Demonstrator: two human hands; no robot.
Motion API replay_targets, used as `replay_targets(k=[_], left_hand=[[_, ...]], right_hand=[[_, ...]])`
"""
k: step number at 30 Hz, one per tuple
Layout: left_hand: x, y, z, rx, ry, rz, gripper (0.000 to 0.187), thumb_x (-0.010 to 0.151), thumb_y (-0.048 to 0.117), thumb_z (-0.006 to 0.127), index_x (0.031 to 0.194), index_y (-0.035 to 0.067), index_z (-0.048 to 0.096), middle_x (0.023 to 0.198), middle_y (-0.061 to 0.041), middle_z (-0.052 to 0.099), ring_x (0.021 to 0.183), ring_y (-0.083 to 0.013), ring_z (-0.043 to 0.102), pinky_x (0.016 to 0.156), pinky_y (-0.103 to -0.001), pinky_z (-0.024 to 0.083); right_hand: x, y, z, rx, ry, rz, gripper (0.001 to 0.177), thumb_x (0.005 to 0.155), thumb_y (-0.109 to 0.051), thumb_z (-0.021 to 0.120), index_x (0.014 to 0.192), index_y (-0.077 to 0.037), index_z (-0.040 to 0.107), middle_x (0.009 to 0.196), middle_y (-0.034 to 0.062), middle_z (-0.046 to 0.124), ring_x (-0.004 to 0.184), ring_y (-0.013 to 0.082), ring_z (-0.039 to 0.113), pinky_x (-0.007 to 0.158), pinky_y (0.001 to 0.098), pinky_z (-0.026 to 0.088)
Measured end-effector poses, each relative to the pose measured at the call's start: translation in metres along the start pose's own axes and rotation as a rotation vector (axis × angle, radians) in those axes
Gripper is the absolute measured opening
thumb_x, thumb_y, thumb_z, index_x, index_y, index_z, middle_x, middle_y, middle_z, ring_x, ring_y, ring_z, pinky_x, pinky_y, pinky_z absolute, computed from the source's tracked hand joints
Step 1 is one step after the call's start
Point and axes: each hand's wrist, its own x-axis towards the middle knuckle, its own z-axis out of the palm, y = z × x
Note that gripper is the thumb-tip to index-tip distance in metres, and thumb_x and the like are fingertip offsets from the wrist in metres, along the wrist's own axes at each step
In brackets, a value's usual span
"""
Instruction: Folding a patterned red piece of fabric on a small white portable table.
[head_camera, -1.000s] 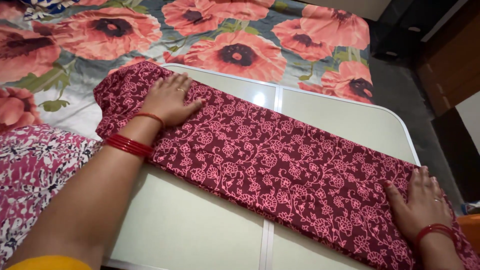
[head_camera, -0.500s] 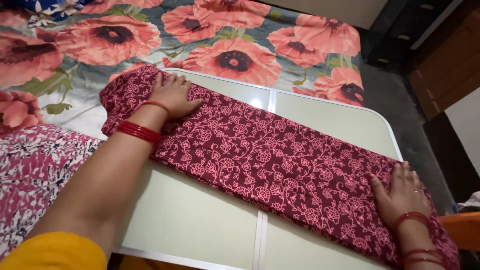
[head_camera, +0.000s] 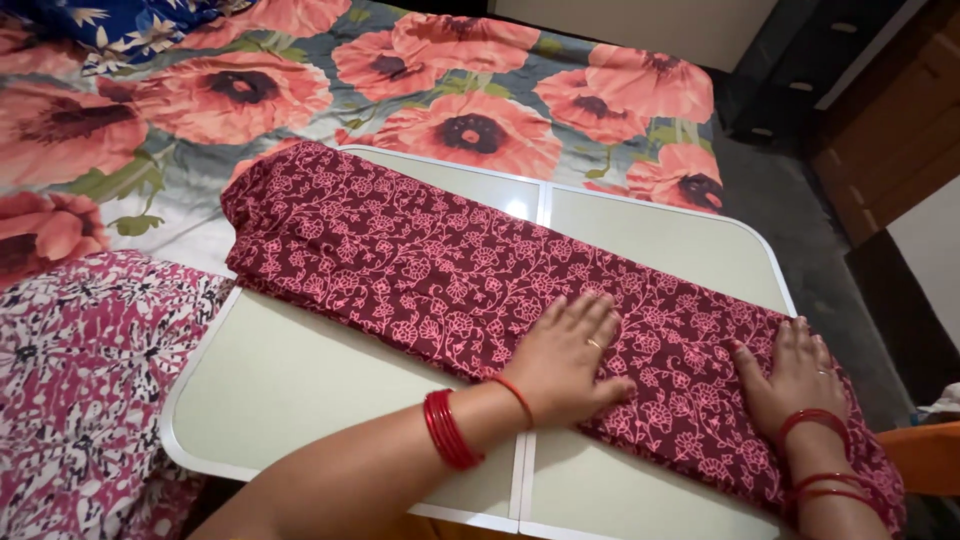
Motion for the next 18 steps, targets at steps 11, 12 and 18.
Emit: replay_targets(k=[11,12,18], left_hand=[[-0.048,-0.145,-0.050,0.155,-0.009,-0.267,0.088,0.099,0.067,0.031,0.160,0.005,0.018,0.168,-0.013,0.013,0.154,-0.0274,0.011,0.123,-0.044,0.007],[-0.052,-0.156,-0.061,0.149,-0.030,-0.346,0.089,0.098,0.069,0.032,0.160,0.008,0.020,0.169,-0.011,0.015,0.156,-0.0262,0.012,0.124,-0.043,0.009],[-0.078,-0.253,-0.072,0.158,0.003,-0.476,0.086,0.097,0.070,0.031,0.160,0.012,0.025,0.169,-0.007,0.019,0.156,-0.0241,0.016,0.125,-0.043,0.012]], right_hand=[[0.000,0.000,0.002,0.003,0.008,-0.029,0.091,0.094,-0.070,0.034,0.161,-0.009,0.025,0.171,0.0086,0.016,0.155,0.0281,0.017,0.121,0.0433,0.018],[0.000,-0.002,-0.001,-0.008,-0.017,-0.001,0.091,0.093,-0.071,0.033,0.161,-0.011,0.023,0.171,0.0071,0.016,0.155,0.0273,0.016,0.121,0.0433,0.017],[0.002,0.007,0.006,-0.006,0.006,-0.031,0.091,0.094,-0.071,0.033,0.161,-0.011,0.024,0.171,0.0079,0.016,0.155,0.0275,0.016,0.122,0.0429,0.017]])
